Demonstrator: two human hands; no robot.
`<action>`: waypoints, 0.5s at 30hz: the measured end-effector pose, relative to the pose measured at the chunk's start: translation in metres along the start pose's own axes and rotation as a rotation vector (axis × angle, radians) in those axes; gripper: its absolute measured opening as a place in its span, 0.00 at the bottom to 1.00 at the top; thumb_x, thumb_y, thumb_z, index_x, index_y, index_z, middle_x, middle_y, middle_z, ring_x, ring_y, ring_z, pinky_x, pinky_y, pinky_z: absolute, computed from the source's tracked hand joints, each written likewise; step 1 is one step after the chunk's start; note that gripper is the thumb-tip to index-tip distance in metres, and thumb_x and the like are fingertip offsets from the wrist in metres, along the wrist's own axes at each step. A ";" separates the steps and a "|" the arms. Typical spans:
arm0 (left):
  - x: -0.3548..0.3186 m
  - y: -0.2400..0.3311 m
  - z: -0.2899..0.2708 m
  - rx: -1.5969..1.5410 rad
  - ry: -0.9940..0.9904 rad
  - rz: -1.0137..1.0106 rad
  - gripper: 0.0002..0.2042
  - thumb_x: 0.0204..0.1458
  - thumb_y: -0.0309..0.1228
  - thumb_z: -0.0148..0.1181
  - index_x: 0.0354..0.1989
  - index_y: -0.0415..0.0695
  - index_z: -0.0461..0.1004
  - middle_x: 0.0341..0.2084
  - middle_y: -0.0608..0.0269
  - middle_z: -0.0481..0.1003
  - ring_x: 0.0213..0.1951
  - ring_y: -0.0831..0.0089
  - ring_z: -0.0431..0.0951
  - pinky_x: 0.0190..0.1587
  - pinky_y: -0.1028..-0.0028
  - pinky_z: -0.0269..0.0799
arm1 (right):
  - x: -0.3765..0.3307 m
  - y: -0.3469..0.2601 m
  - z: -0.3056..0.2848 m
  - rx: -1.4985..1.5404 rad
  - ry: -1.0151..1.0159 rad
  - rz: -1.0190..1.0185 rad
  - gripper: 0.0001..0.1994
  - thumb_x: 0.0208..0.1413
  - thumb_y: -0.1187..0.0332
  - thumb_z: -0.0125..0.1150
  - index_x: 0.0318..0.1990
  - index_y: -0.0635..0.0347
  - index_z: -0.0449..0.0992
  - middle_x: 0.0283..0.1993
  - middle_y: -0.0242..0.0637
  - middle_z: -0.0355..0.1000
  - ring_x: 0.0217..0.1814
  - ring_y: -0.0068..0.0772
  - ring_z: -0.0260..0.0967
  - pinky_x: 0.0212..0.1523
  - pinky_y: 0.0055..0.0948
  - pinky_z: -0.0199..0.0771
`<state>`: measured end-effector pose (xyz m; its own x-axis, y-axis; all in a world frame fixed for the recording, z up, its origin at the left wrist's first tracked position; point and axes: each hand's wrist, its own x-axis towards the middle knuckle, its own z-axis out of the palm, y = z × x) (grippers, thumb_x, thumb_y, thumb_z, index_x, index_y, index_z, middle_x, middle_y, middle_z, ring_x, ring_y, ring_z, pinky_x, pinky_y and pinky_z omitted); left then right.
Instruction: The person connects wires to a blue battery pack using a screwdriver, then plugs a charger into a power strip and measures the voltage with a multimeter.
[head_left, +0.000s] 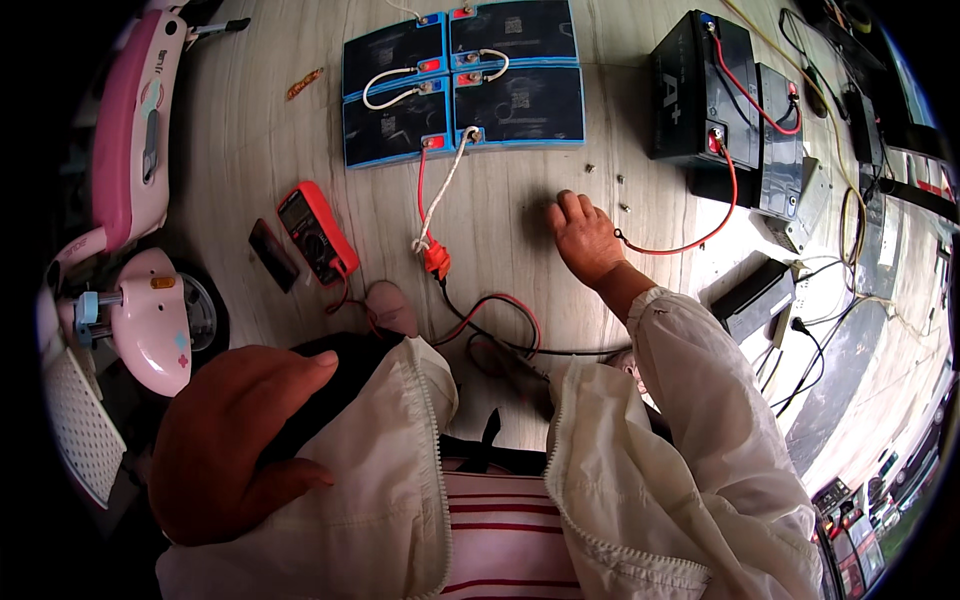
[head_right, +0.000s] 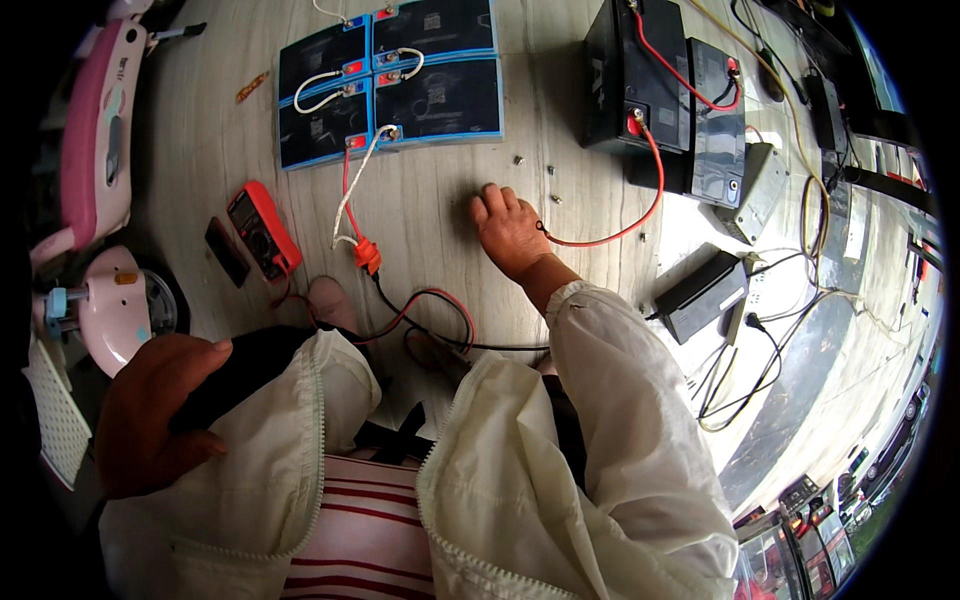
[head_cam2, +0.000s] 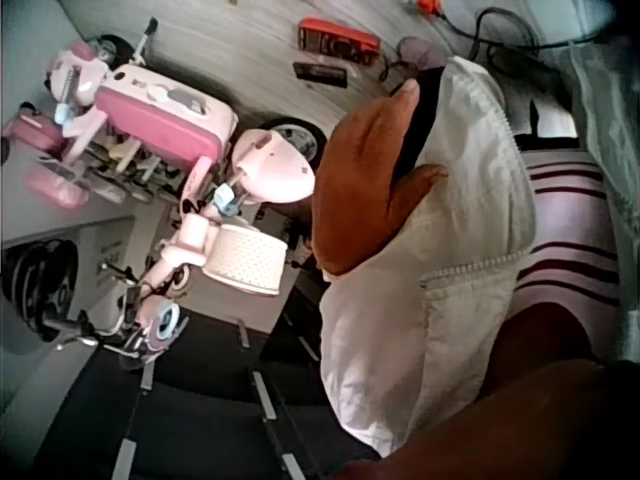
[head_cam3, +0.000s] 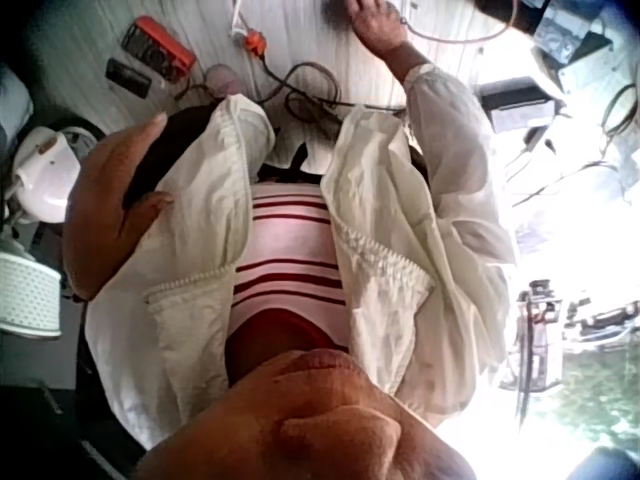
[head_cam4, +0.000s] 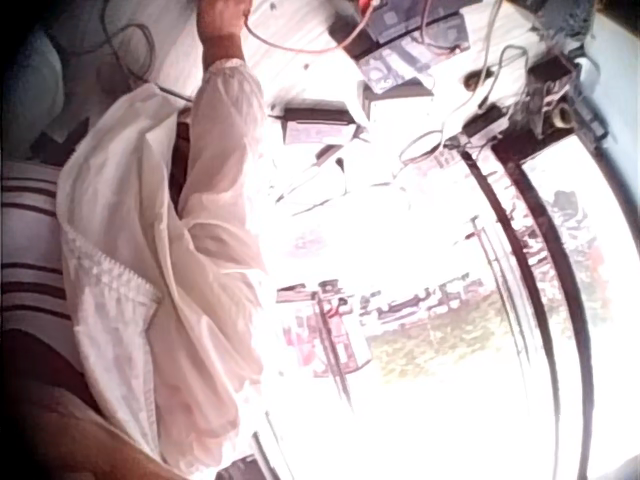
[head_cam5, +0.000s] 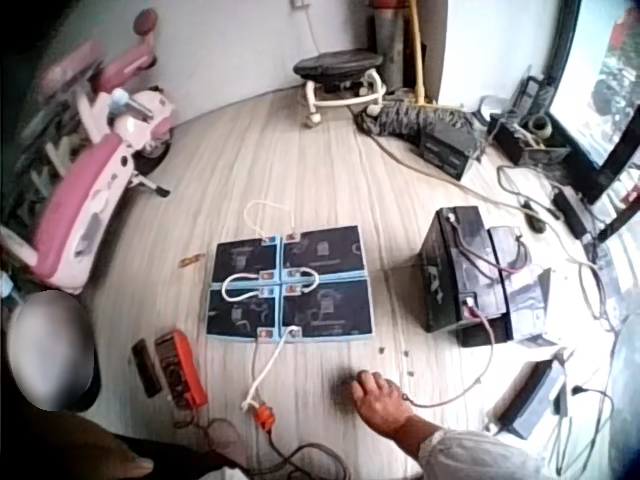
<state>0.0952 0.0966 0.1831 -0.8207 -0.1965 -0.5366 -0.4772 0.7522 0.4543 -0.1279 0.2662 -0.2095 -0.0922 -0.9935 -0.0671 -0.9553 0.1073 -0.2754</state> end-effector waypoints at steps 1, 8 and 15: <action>0.001 0.000 0.000 -0.006 -0.002 -0.004 0.35 0.41 0.44 0.71 0.58 0.38 0.70 0.46 0.49 0.74 0.46 0.52 0.75 0.47 0.61 0.72 | 0.003 -0.001 -0.003 -0.011 0.059 -0.040 0.09 0.55 0.70 0.53 0.44 0.54 0.70 0.51 0.40 0.65 0.52 0.40 0.68 0.49 0.38 0.74; 0.003 0.003 -0.002 0.006 -0.029 0.010 0.36 0.40 0.44 0.71 0.58 0.37 0.70 0.47 0.48 0.74 0.46 0.50 0.75 0.48 0.60 0.72 | 0.023 -0.004 0.007 -0.127 0.033 -0.041 0.20 0.62 0.65 0.46 0.61 0.53 0.69 0.71 0.45 0.57 0.76 0.49 0.47 0.75 0.52 0.42; 0.003 0.003 -0.001 0.011 -0.023 0.001 0.36 0.40 0.44 0.71 0.58 0.37 0.70 0.47 0.48 0.74 0.46 0.50 0.75 0.48 0.59 0.72 | 0.003 0.053 0.000 -0.123 0.045 0.095 0.13 0.57 0.69 0.51 0.49 0.60 0.70 0.56 0.45 0.66 0.67 0.49 0.58 0.74 0.47 0.48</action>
<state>0.0913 0.0976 0.1837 -0.8138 -0.1811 -0.5523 -0.4726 0.7593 0.4473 -0.1787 0.2686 -0.2242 -0.1940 -0.9800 -0.0435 -0.9685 0.1984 -0.1503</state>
